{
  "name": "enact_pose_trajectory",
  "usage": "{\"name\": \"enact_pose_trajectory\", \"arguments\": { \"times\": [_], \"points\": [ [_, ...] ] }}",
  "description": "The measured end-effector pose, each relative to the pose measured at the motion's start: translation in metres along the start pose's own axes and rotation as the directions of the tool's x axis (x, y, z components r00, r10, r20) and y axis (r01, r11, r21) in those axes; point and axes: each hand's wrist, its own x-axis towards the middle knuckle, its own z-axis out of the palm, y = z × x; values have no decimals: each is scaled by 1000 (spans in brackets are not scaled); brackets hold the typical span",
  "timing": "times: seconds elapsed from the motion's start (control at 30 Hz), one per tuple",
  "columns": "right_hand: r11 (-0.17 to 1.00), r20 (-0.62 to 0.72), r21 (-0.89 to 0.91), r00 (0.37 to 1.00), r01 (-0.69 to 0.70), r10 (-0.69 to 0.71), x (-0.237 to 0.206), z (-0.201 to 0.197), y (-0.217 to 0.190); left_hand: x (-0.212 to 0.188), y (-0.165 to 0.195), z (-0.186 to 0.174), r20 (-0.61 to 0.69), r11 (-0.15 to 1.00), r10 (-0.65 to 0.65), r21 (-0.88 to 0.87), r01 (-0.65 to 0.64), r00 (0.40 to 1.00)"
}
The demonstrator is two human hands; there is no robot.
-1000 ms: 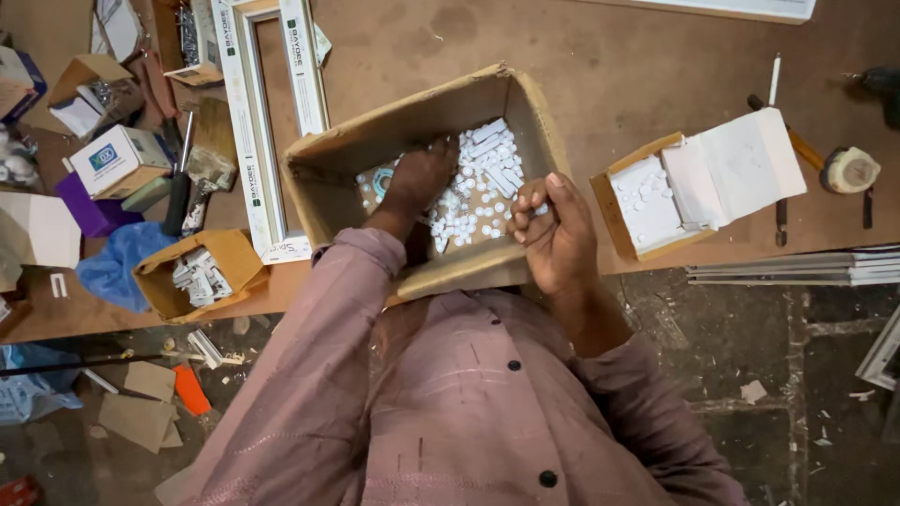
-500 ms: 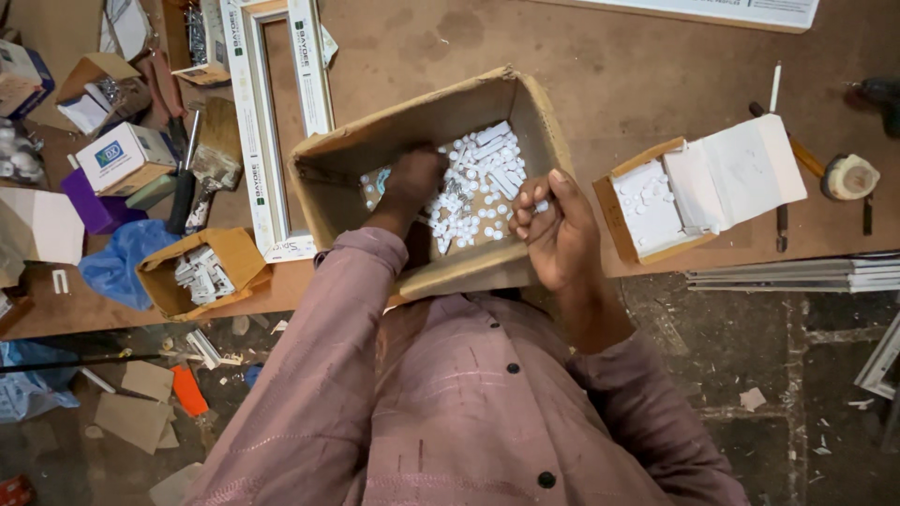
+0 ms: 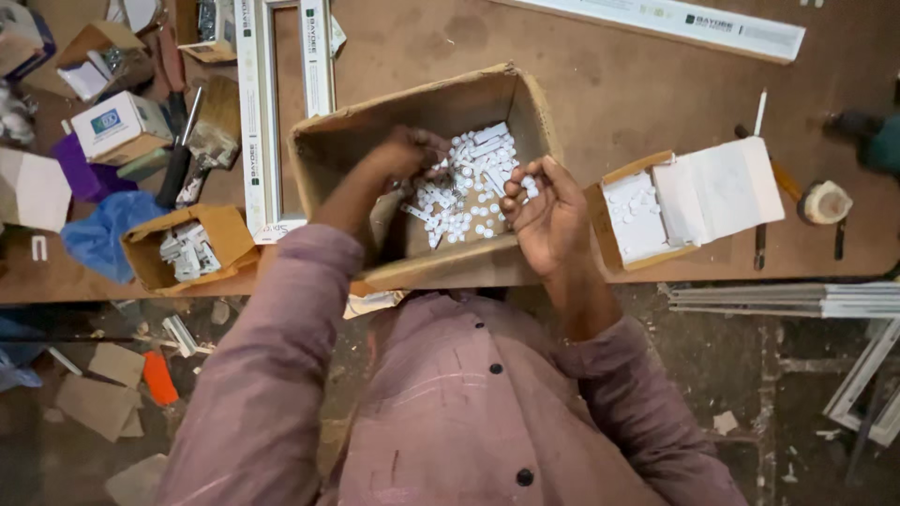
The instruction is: The person stands at a workbench and sorts small white plastic components from a large cardboard box, picking pieces one at a time and placing them into a smaller open box beside it. They occasionally pick up several pieces in a hand and continue transferring them between the boxes.
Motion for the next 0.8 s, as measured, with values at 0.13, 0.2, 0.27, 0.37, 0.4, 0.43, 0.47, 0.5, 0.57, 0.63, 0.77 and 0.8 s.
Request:
{"name": "enact_pose_trajectory", "arguments": {
  "times": [0.13, 0.2, 0.27, 0.37, 0.4, 0.43, 0.47, 0.5, 0.57, 0.63, 0.77, 0.8],
  "points": [
    [999, -8, -2, 999, -35, 35, 12, 3, 4, -45, 20, -10, 76, 906, 95, -420, -55, 993],
    [998, -20, -47, 999, -38, 37, 17, 5, 11, -70, 28, -5, 23, 859, 145, -500, -114, 989],
    [996, 12, -55, 997, -73, 74, 20, 7, 21, -92, 33, 8, -49, 828, 184, -531, -182, 982],
    [988, 71, -73, 988, -134, 139, 23, 8, 33, -116, 34, 28, -135, 849, 291, -419, -321, 947],
    [984, 90, -81, 982, -156, 163, 24, 7, 36, -120, 34, 35, -144, 849, 316, -398, -347, 938],
    [985, 107, -70, 981, -154, 161, 24, 5, 37, -123, 33, 41, -151, 848, 340, -377, -372, 928],
    [986, 124, -60, 979, -154, 160, 25, 4, 38, -126, 33, 46, -157, 847, 362, -356, -395, 919],
    [987, 138, -48, 978, -153, 158, 25, 2, 38, -127, 33, 50, -186, 838, 383, -343, -425, 905],
    [984, 155, -47, 972, -171, 176, 24, 0, 36, -129, 32, 55, -241, 817, 424, -313, -484, 873],
    [983, 158, -55, 971, -174, 180, 24, 0, 33, -132, 30, 54, -240, 792, 344, -444, -418, 908],
    [986, 135, -80, 978, -149, 159, 20, 6, 29, -140, 26, 48, -174, 597, 201, -759, -262, 964],
    [987, 130, -82, 980, -140, 150, 19, 8, 28, -141, 25, 47, -176, 588, 194, -766, -258, 965]
  ]
}}
